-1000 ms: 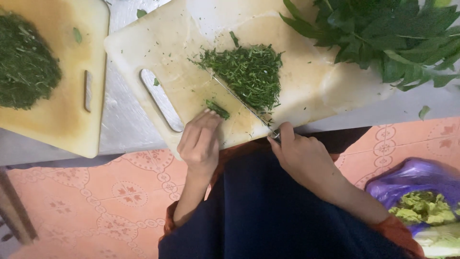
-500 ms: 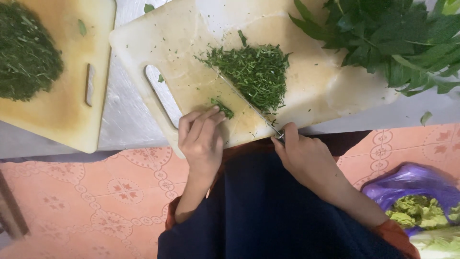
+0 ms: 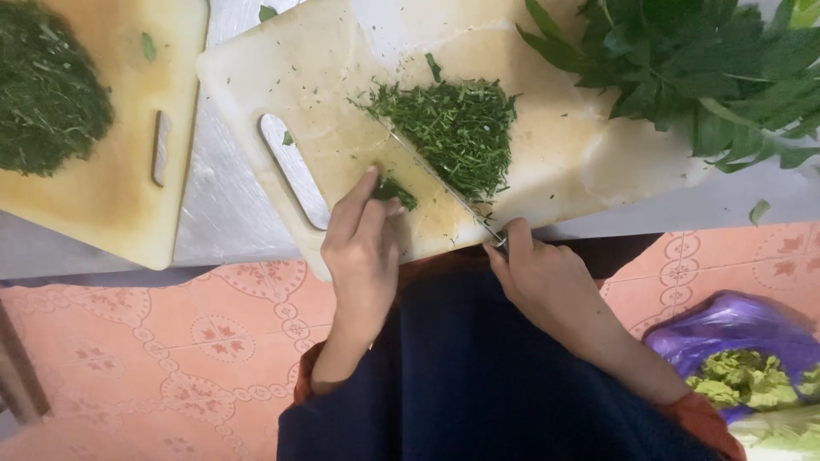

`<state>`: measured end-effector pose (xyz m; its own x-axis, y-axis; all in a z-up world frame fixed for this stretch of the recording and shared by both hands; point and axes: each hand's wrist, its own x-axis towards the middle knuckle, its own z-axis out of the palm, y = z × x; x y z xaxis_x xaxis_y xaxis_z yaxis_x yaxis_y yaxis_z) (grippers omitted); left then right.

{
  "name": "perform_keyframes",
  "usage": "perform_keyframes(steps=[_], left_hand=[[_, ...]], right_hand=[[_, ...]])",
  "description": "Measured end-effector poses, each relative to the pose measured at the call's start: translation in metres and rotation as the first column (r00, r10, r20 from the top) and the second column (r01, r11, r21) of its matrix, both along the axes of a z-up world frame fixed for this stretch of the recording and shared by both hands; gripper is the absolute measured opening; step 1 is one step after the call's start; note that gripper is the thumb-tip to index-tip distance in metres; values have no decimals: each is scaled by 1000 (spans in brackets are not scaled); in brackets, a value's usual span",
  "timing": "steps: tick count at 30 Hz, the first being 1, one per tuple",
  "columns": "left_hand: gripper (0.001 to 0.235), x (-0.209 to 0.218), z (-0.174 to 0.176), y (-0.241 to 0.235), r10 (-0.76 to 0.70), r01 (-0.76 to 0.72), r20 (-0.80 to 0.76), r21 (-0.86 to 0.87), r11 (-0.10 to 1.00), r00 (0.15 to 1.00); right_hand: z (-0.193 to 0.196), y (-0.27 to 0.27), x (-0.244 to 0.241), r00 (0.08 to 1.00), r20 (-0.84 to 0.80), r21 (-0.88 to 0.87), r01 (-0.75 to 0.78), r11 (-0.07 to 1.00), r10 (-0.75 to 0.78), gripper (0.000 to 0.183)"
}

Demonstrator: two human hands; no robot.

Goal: Chopping green leafy vegetables on a cutting board using a chef's knife.

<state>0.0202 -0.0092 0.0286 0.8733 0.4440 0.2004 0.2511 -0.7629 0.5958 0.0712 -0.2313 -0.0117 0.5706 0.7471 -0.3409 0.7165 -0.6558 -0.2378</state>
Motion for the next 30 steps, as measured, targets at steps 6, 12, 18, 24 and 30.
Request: perform_keyframes(steps=[6,12,18,24,30], left_hand=[[15,-5,-10,0,3,12,-80,178,984,997],[10,-16,-22,10,-80,75,53,85,994,995],[12,-11,-22,16,-179,172,140,57,983,974],[14,1,-24,13,-162,179,224,-58,982,961],[13,6,-34,4,-124,129,320,6,992,939]], right_hand=[[1,1,2,997,-66,9,27,1000,-26,37],[3,1,2,994,-93,31,51,998,-48,38],[-1,1,1,998,-54,31,29,999,-28,37],[-8,-3,-5,998,-43,22,57,998,-56,42],[-1,0,-5,997,-35,30,66,997,-65,40]])
